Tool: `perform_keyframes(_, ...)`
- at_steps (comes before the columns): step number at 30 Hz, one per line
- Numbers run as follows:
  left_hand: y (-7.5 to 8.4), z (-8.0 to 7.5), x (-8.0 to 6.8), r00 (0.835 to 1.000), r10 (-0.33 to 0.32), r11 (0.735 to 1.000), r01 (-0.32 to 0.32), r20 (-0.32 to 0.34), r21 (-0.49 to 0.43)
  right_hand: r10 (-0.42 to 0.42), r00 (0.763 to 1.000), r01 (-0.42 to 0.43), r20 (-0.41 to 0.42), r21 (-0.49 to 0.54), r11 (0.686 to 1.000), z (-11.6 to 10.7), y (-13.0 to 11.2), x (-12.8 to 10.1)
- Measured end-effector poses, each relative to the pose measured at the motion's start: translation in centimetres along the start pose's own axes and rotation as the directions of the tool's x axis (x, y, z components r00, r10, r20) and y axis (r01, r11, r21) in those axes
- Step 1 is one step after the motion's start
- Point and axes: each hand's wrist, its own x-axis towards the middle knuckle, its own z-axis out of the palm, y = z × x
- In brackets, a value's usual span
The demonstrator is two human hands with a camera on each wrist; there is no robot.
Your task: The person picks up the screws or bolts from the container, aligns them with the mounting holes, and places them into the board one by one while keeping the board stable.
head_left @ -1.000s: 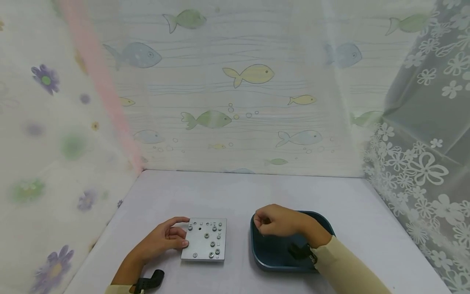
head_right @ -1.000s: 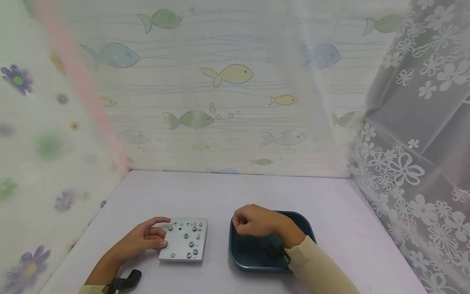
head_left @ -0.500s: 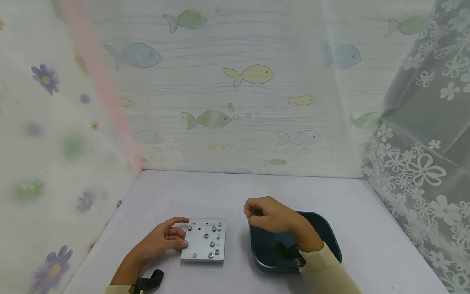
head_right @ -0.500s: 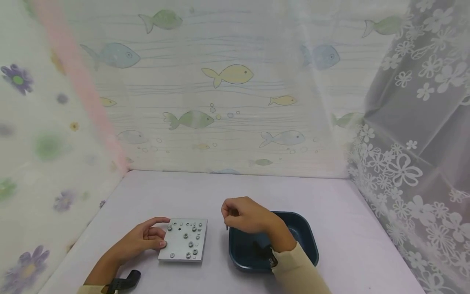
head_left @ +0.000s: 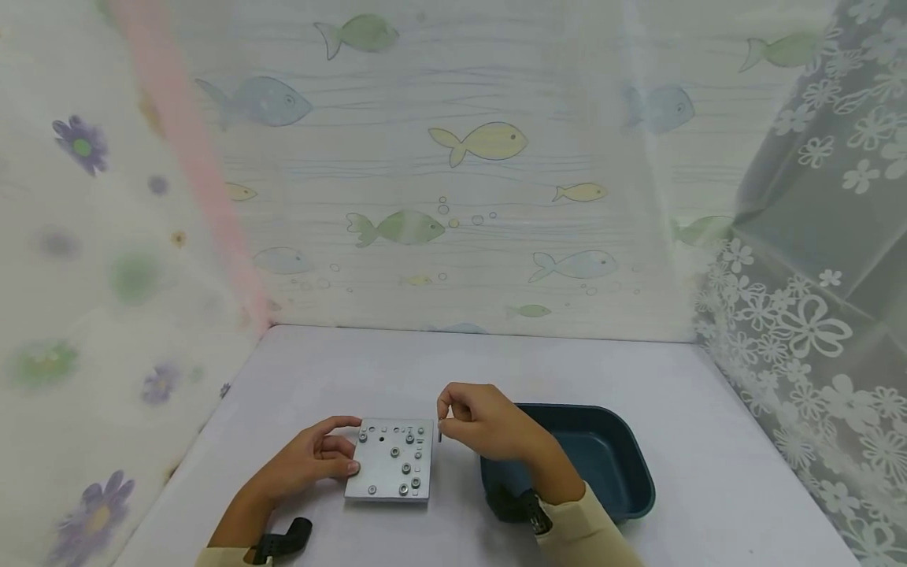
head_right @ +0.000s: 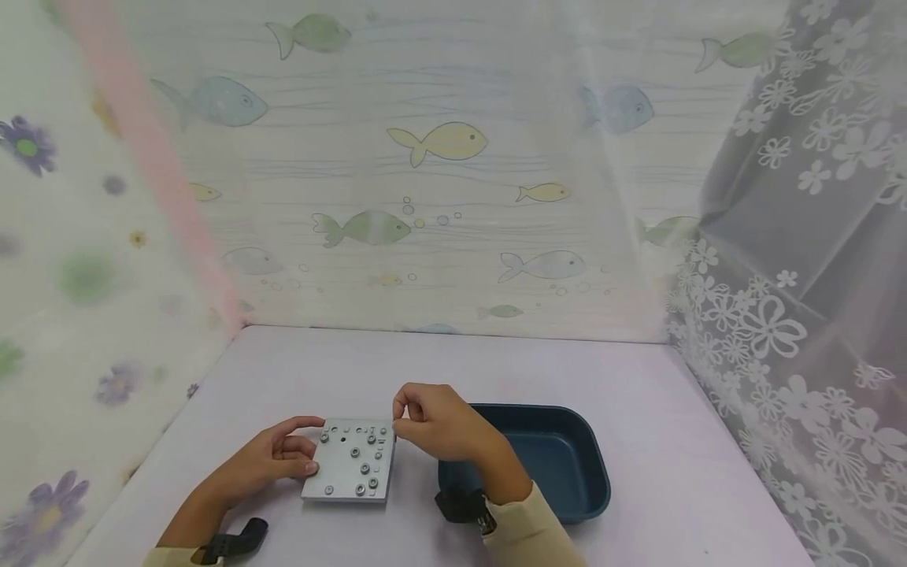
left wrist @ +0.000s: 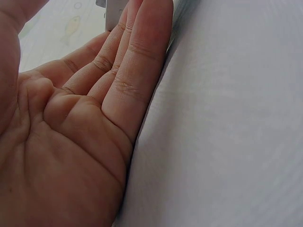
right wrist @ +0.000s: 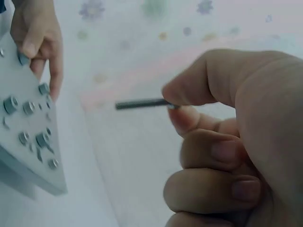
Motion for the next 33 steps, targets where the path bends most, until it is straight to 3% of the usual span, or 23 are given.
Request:
perform_keyframes(9,0.1,-0.1,0.1,1.000,-0.020,1.000,0.020,-0.008,0.005,0.032,0.990,-0.036,-0.137,-0.021,0.999,2.9,-0.2,1.7)
perform_keyframes(17,0.1,-0.2,0.1,1.000,-0.002,1.000,0.002,0.015,-0.006,0.132,0.955,-0.129,-0.267,0.028,0.991,6.3,-0.5,3.1)
perform_keyframes(28,0.4,-0.1,0.0,1.000,-0.004,1.000,0.004,0.011,-0.004,0.234,0.926,-0.251,-0.297,-0.020,0.968,10.1,-0.5,4.2)
perform_keyframes(33,0.3,-0.1,0.1,1.000,0.006,1.000,-0.006,0.028,-0.014,0.225,0.915,-0.257,-0.335,-0.056,0.965,11.1,-0.2,4.4)
